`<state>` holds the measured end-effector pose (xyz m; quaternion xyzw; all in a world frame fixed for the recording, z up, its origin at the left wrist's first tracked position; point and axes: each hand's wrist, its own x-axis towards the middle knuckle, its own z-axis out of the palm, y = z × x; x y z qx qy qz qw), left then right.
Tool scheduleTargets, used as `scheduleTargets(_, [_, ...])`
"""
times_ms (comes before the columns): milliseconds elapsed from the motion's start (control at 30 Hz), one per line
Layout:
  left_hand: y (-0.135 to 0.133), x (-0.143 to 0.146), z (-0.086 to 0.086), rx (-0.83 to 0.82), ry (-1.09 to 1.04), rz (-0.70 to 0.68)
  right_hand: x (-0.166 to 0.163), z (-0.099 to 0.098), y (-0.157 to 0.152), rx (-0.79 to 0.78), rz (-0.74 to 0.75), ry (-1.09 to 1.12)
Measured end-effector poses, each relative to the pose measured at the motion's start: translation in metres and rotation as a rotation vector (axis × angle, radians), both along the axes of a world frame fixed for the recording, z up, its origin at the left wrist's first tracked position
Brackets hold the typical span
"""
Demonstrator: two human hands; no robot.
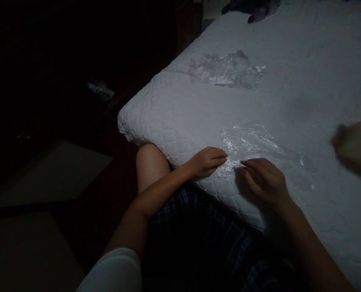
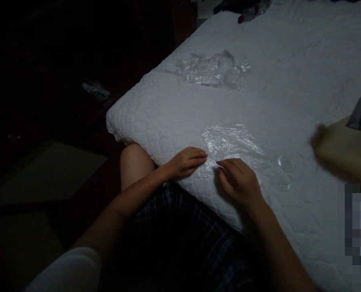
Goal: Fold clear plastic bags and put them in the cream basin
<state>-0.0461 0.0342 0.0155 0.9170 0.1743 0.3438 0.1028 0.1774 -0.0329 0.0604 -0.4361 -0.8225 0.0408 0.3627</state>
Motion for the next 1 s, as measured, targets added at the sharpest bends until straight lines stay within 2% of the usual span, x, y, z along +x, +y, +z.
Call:
scheduleTargets(100, [0.000,-0.001,0.001,-0.021,0.021,0.011,-0.006,-0.019,-0.001,0.001,0.047,-0.041])
scheduleTargets(200, [0.002,-0.002,-0.001,-0.025,0.019,0.003,-0.008,-0.029,-0.004,0.075,0.033,-0.088])
scheduleTargets(300, [0.003,-0.002,-0.004,-0.031,-0.008,-0.002,-0.008,-0.029,-0.005,0.100,-0.013,-0.081])
scheduleTargets(533, [0.004,0.000,-0.004,-0.128,-0.038,0.024,-0.009,-0.030,-0.003,0.008,-0.064,-0.084])
scheduleTargets(1000, [0.004,0.002,-0.001,-0.117,-0.081,0.048,-0.011,-0.029,-0.002,-0.008,-0.035,-0.055])
